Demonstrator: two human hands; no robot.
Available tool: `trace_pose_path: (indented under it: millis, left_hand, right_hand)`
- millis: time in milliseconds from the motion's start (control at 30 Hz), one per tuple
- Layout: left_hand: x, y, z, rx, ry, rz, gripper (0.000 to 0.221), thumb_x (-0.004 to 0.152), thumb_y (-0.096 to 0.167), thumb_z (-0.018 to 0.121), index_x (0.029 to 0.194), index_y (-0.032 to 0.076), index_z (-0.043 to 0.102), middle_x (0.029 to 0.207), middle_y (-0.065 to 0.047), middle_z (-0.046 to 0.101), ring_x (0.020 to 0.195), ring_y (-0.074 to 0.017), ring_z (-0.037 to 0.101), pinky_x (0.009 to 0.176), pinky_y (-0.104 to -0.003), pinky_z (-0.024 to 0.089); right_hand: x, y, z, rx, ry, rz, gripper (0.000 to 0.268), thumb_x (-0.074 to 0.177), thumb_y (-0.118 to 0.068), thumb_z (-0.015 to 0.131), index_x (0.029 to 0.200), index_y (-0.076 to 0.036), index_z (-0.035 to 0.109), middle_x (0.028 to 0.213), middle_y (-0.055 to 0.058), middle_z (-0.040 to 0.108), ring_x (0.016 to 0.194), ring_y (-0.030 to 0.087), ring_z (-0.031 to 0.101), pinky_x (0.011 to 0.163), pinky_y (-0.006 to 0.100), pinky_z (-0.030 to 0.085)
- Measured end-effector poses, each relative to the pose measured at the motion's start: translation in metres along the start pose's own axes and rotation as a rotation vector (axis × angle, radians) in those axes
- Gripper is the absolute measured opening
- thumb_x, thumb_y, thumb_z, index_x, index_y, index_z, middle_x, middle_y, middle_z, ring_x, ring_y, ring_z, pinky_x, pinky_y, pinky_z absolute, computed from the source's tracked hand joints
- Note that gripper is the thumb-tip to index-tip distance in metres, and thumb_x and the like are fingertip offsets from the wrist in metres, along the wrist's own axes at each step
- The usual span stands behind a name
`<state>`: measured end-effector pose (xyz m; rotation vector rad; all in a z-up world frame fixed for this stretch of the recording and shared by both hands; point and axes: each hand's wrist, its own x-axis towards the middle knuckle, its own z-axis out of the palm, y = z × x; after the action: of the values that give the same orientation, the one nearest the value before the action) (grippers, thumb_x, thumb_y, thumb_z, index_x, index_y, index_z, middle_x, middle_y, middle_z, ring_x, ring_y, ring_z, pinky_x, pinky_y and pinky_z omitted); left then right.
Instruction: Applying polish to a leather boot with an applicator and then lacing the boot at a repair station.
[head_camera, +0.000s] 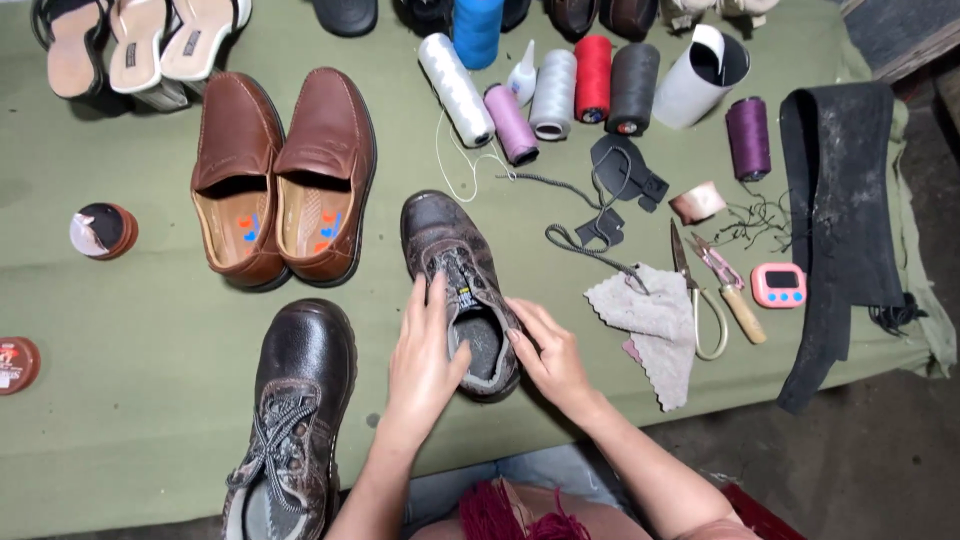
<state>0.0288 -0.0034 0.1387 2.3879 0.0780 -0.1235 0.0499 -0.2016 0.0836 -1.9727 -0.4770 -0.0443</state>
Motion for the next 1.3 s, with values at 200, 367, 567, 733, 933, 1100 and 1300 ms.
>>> trace_pose_path:
  millis: [200,367,567,733,933,1100,1300]
  left_hand:
    - [0.030,0.000,0.031,0.438,0.218,0.145,0.076,0.077,0.001,0.077,0.147,0.015,0.051,0.141,-0.025,0.048,0.135,-0.0388,0.051,0.076,-0.050,0.063]
    - [0.025,-0.019,0.032,0.350,0.339,0.175,0.059,0.083,0.008,0.072,0.139,0.023,0.061,0.140,-0.015,0.055,0.127,-0.0313,0.059,0.075,-0.048,0.064]
    - [0.016,-0.047,0.030,0.156,0.516,0.227,0.043,0.085,0.008,0.066,0.126,0.022,0.070,0.140,-0.005,0.062,0.117,-0.0268,0.068,0.081,-0.042,0.062]
    - [0.010,-0.059,0.027,0.018,0.559,0.235,0.037,0.084,0.005,0.068,0.119,0.019,0.073,0.140,-0.005,0.064,0.116,-0.0279,0.069,0.086,-0.040,0.061]
    - [0.007,-0.060,0.023,-0.079,0.566,0.214,0.035,0.085,0.003,0.068,0.117,0.018,0.074,0.138,-0.007,0.066,0.110,-0.0314,0.072,0.086,-0.043,0.061]
    - [0.003,-0.066,0.023,-0.155,0.578,0.186,0.037,0.085,0.001,0.069,0.118,0.018,0.074,0.138,-0.008,0.067,0.112,-0.0352,0.070,0.087,-0.045,0.060]
    - [0.000,-0.055,0.011,-0.218,0.556,0.161,0.042,0.083,-0.006,0.066,0.118,0.015,0.074,0.138,-0.013,0.066,0.112,-0.0398,0.069,0.089,-0.049,0.059]
  right_hand:
    - [-0.001,-0.004,-0.002,-0.010,0.003,-0.002,0.038,0.103,-0.018,0.056,0.137,-0.003,0.064,0.128,0.019,0.070,0.116,0.038,0.069,0.094,0.049,0.056]
    - [-0.002,-0.006,0.000,0.001,0.039,-0.039,0.038,0.102,-0.019,0.057,0.136,-0.003,0.065,0.127,0.019,0.070,0.114,0.038,0.070,0.092,0.049,0.056]
    - [-0.007,-0.011,0.007,-0.002,0.063,-0.126,0.037,0.100,-0.021,0.062,0.134,-0.006,0.068,0.126,0.016,0.071,0.113,0.035,0.071,0.091,0.046,0.057]
    - [-0.009,-0.013,0.013,0.002,0.056,-0.166,0.037,0.099,-0.021,0.062,0.133,-0.008,0.070,0.127,0.017,0.070,0.113,0.036,0.071,0.092,0.047,0.057]
    - [-0.009,-0.012,0.018,-0.016,0.074,-0.230,0.037,0.099,-0.021,0.063,0.132,-0.007,0.071,0.128,0.018,0.069,0.112,0.037,0.070,0.091,0.047,0.056]
    - [-0.013,-0.019,0.018,0.011,0.064,-0.241,0.038,0.097,-0.020,0.065,0.132,-0.005,0.070,0.131,0.021,0.068,0.116,0.039,0.070,0.093,0.049,0.055]
    - [-0.023,-0.001,0.024,0.123,-0.026,-0.128,0.052,0.101,-0.023,0.059,0.145,0.002,0.053,0.145,0.029,0.053,0.133,0.047,0.053,0.106,0.059,0.044]
